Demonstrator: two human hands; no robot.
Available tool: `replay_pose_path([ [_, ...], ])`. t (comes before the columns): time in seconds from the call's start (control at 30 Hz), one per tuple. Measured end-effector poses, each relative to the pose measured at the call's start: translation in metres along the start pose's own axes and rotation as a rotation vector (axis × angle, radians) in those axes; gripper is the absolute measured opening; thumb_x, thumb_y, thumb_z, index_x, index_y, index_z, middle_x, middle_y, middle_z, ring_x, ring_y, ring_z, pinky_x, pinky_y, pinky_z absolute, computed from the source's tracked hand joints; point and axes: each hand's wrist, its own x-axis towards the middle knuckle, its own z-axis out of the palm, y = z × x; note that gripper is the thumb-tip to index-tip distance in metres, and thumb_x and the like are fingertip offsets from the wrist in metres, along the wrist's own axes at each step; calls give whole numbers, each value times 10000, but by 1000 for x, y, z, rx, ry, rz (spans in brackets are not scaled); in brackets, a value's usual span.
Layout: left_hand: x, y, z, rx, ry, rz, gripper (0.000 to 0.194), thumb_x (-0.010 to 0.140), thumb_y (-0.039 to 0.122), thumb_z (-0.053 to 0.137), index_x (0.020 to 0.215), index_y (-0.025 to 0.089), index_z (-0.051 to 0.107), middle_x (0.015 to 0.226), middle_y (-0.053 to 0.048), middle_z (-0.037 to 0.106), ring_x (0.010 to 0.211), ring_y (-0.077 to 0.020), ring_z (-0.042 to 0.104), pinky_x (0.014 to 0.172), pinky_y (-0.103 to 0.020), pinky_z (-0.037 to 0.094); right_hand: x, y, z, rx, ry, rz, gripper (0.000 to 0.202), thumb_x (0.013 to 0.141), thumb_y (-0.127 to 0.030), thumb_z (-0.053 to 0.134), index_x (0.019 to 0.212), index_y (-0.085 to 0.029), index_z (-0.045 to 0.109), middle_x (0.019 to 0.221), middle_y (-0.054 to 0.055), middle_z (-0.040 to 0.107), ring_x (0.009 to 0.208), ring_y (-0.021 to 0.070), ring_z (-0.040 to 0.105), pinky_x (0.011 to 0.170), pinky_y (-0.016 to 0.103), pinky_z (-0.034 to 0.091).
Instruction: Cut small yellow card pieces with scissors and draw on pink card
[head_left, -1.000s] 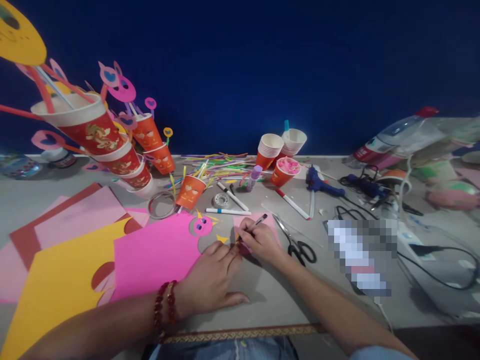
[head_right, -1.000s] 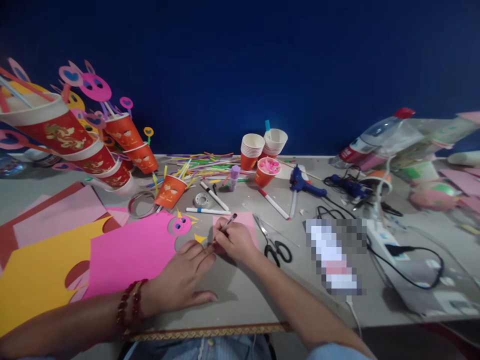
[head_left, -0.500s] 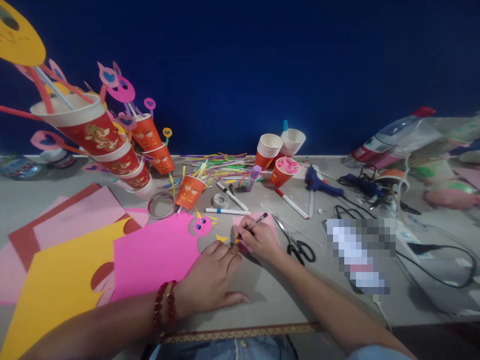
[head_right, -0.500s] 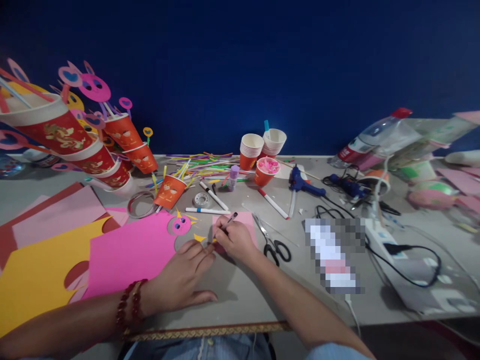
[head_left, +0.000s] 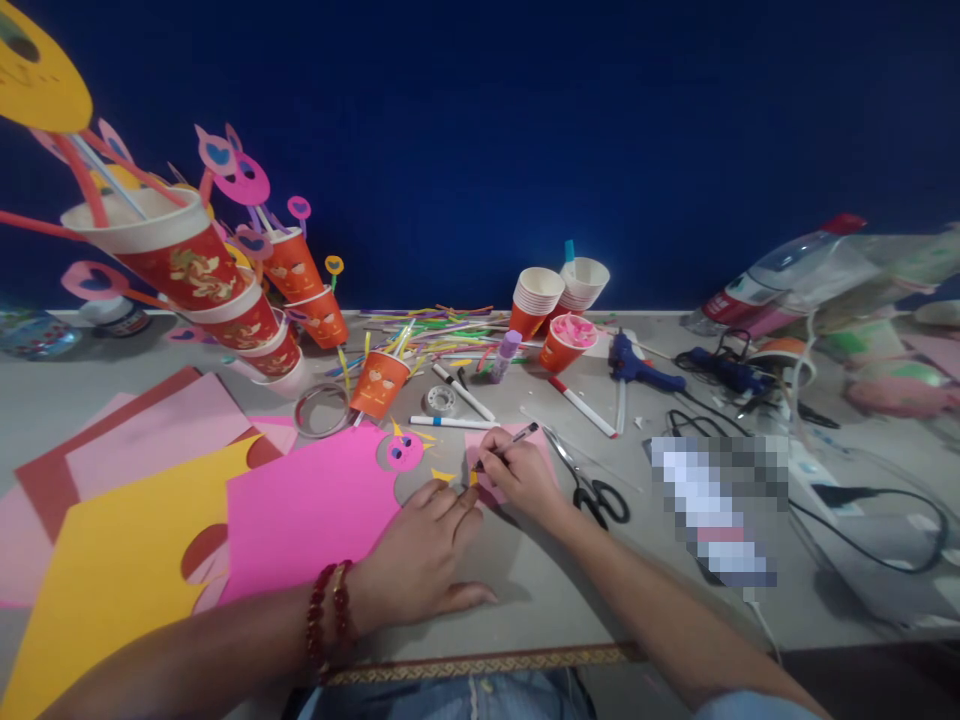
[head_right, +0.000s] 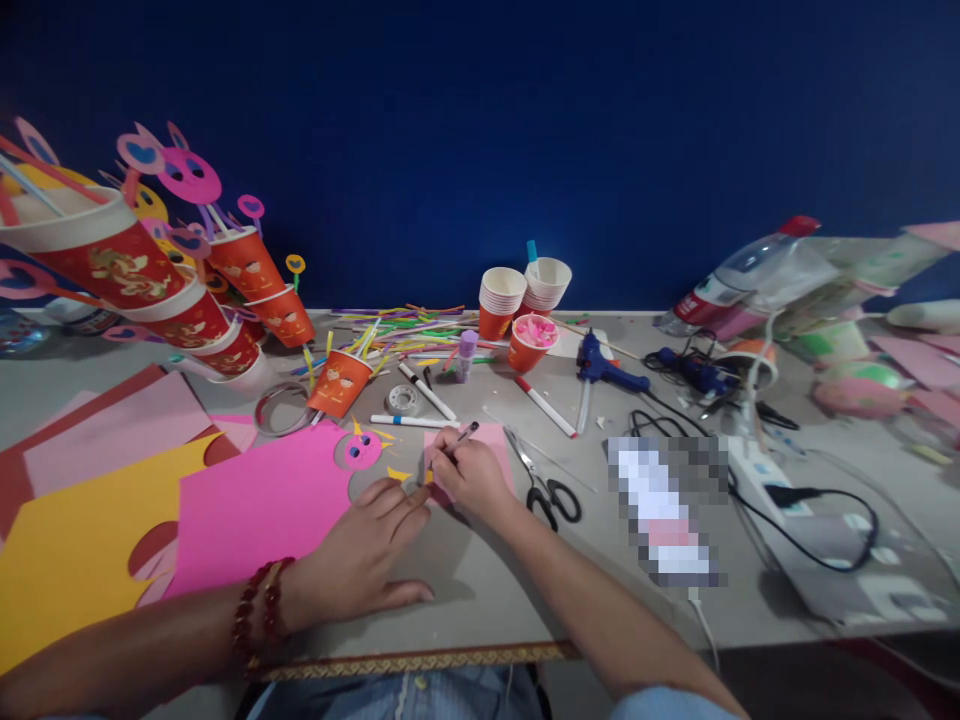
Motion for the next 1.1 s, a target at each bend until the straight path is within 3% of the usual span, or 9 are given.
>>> replay_pose_path([
  [1.1,-1,0,1,2,-16,2,780,854,729,467,1292,87,528,1408,-194,534,1187,-339,514,1073,-495,333,-1,6,4,-10,62,2,249,926,-261,406,698,-227,500,668,10,594,592,163,562,587,255,408],
])
